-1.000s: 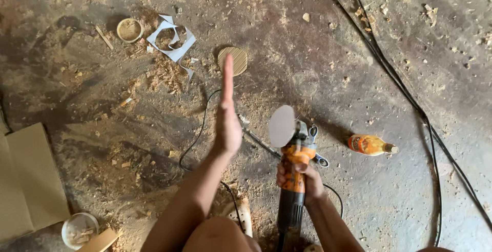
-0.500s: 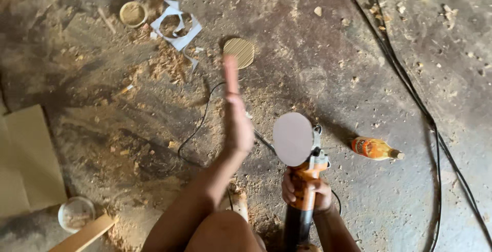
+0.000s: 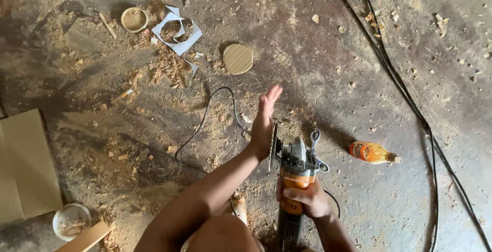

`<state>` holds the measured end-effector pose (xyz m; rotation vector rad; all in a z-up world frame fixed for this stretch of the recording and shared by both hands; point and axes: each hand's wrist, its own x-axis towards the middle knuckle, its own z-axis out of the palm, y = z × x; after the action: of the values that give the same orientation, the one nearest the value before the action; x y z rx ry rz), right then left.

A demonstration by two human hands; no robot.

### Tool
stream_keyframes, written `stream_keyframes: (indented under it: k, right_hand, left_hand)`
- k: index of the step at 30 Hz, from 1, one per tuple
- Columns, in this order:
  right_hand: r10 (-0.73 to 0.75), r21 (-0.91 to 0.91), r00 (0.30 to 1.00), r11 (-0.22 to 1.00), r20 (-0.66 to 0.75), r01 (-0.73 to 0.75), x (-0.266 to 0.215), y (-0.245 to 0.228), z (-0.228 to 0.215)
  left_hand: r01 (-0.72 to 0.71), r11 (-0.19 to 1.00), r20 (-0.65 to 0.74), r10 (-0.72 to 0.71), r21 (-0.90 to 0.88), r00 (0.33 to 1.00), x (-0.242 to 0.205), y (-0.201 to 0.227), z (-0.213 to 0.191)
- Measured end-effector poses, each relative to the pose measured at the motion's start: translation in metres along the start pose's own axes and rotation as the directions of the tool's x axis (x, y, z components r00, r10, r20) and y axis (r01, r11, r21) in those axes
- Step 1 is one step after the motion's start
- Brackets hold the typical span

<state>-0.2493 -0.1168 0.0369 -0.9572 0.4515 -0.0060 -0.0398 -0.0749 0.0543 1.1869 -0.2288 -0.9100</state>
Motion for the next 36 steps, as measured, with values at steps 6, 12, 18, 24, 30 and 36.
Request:
stream_keyframes:
  k: [6, 12, 18, 24, 30, 36]
  right_hand:
    - [-0.058, -0.003, 0.998, 0.998, 0.012, 0.058, -0.003, -0.007, -0.012]
    - [0.007, -0.111, 1.000, 0.994, 0.018, -0.005, 0.008, -0.003, -0.011]
    - [-0.088, -0.120, 0.996, 0.989, -0.029, 0.084, 0.008, -0.010, -0.016]
    - [-0.064, -0.016, 0.998, 0.998, 0.026, 0.065, 0.025, 0.011, 0.013]
    - [-0.125, -0.175, 0.982, 0.980, -0.140, 0.100, 0.019, 0.000, 0.007]
    - [-0.125, -0.256, 0.991, 0.960, -0.037, 0.111, 0.030, 0.016, 0.018]
  left_hand:
    - [-0.113, 0.994, -0.278, 0.105, -0.012, 0.955, 0.013, 0.015, -0.044]
    - [-0.162, 0.986, 0.164, 0.167, -0.039, 0.972, -0.010, 0.008, -0.002]
    - [-0.578, 0.782, 0.231, 0.622, -0.234, 0.748, -0.029, 0.049, -0.052]
    - [-0.244, 0.967, 0.286, 0.256, -0.074, 0.924, -0.016, -0.006, -0.021]
    - [-0.273, 0.947, -0.064, 0.266, -0.170, 0.962, 0.016, -0.009, -0.105]
    - [0.117, 0.940, 0.309, -0.013, -0.320, 0.951, 0.006, -0.050, -0.063]
